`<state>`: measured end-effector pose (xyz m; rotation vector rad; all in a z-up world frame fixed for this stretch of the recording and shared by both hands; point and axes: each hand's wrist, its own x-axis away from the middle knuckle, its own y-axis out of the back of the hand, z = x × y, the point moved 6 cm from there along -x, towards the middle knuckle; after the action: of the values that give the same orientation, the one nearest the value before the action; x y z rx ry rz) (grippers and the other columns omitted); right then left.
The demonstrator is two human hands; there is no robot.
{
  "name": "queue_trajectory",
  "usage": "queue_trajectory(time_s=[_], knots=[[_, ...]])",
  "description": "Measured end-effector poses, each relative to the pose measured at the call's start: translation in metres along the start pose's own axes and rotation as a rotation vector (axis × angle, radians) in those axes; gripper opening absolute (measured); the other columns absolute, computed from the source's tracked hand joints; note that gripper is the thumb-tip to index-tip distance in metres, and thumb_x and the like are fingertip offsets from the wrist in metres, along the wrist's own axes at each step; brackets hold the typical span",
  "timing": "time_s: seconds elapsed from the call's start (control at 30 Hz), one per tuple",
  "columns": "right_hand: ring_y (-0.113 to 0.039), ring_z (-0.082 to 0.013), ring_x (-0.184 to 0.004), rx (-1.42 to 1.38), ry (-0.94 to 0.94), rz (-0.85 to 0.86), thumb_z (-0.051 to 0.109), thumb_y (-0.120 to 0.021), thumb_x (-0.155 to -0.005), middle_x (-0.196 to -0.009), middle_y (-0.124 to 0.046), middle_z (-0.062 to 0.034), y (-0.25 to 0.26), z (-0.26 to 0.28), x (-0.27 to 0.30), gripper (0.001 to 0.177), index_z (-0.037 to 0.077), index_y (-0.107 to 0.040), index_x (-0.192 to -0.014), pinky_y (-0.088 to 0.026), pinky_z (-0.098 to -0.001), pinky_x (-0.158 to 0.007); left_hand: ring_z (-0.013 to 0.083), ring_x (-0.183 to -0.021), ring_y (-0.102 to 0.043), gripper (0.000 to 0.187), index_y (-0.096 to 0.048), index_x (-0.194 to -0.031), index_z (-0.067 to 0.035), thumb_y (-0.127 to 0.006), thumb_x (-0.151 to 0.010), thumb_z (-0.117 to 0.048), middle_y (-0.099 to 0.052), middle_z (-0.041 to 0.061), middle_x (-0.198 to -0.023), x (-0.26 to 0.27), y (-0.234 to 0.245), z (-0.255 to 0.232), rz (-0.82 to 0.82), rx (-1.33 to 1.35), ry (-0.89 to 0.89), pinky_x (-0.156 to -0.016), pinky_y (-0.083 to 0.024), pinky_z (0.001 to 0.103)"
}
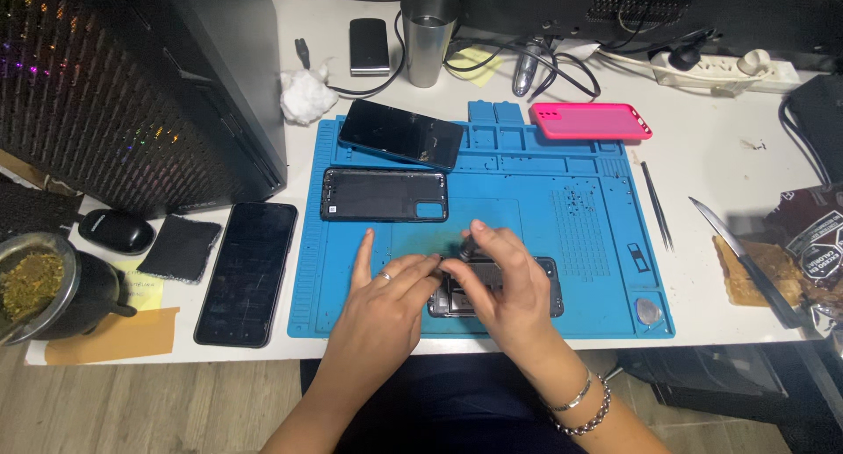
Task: The person uses a screwdriver to tighten screws on the internal frame of a disassembled smartphone. They then pick up the phone's back cover, align it with the main body, and press the edges to snap it into place. Finally, they place the reassembled phone into a pink protective case.
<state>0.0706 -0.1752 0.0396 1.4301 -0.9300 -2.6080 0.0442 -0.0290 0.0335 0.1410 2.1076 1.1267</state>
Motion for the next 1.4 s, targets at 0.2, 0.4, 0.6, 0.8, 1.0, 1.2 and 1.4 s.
queue_trajectory(time_s=[0.2, 0.4, 0.6, 0.8, 1.0, 1.2, 1.4], knots=[[-0.073, -0.0291, -0.120, -0.302, -0.211, 0.103, 0.001, -0.061, -0.102, -0.122, -0.071, -0.0208, 0.001, 0.000, -0.002, 0.043, 0.005, -0.045, -0.141, -0.063, -0.0344, -0.103, 0.0248, -0.114, -0.064, 0.031, -0.070, -0.114, -0.001, -0.058, -0.088, 0.009, -0.071, 0.009, -0.111, -0.001, 0.003, -0.001, 0.012, -0.001, 0.010, -0.121, -0.020, 0.070], [-0.072, -0.0320, -0.112, -0.025, -0.002, -0.006, 0.001, -0.078, -0.095, -0.130, -0.063, -0.0190, -0.001, -0.002, 0.006, 0.058, 0.000, -0.044, -0.142, -0.062, -0.0415, -0.101, 0.0275, -0.113, -0.066, 0.029, -0.071, -0.113, 0.000, -0.059, -0.088, 0.006, -0.072, 0.013, -0.122, 0.001, 0.001, 0.000, -0.025, 0.002, 0.007, -0.119, -0.022, 0.070], [-0.075, -0.0290, -0.118, -0.208, -0.187, 0.076, 0.004, -0.066, -0.100, -0.117, -0.073, -0.0188, 0.002, 0.000, 0.001, 0.048, 0.004, -0.041, -0.141, -0.063, -0.0357, -0.100, 0.0274, -0.116, -0.064, 0.035, -0.070, -0.118, 0.000, -0.062, -0.084, 0.009, -0.071, 0.012, -0.121, 0.002, 0.001, 0.001, 0.002, 0.012, 0.016, -0.121, -0.019, 0.070], [-0.073, -0.0268, -0.119, -0.142, -0.186, 0.023, 0.006, -0.059, -0.103, -0.117, -0.072, -0.0177, 0.004, 0.000, 0.002, 0.042, 0.003, -0.041, -0.141, -0.055, -0.0367, -0.109, 0.0275, -0.115, -0.066, 0.031, -0.070, -0.114, -0.001, -0.063, -0.086, 0.007, -0.071, 0.011, -0.124, 0.002, 0.001, 0.001, -0.011, 0.015, 0.021, -0.121, -0.021, 0.069], [-0.076, -0.0268, -0.112, -0.089, -0.167, 0.019, 0.006, -0.074, -0.097, -0.113, -0.069, -0.0160, 0.004, -0.006, 0.006, 0.054, 0.006, -0.042, -0.141, -0.062, -0.0319, -0.090, 0.0271, -0.114, -0.066, 0.032, -0.070, -0.115, 0.000, -0.063, -0.086, 0.008, -0.071, 0.013, -0.122, 0.001, 0.001, 0.001, 0.005, 0.008, 0.022, -0.121, -0.022, 0.068], [-0.074, -0.0267, -0.108, -0.242, -0.389, -0.193, -0.004, -0.072, -0.093, -0.115, -0.070, -0.0204, 0.017, -0.009, 0.005, 0.053, 0.003, -0.044, -0.136, -0.063, -0.0316, -0.097, 0.0253, -0.116, -0.065, 0.043, -0.068, -0.123, -0.005, -0.065, -0.082, 0.008, -0.071, 0.008, -0.127, 0.001, 0.001, 0.001, 0.031, 0.000, 0.049, -0.122, -0.020, 0.067], [-0.074, -0.0264, -0.103, -0.275, -0.440, -0.294, -0.003, -0.070, -0.094, -0.106, -0.064, -0.0186, 0.024, -0.008, 0.007, 0.050, 0.004, -0.043, -0.135, -0.064, -0.0386, -0.100, 0.0288, -0.119, -0.062, 0.033, -0.073, -0.114, -0.007, -0.069, -0.082, 0.003, -0.069, 0.012, -0.125, 0.002, -0.007, 0.000, 0.085, -0.103, -0.002, -0.116, -0.019, 0.078]])
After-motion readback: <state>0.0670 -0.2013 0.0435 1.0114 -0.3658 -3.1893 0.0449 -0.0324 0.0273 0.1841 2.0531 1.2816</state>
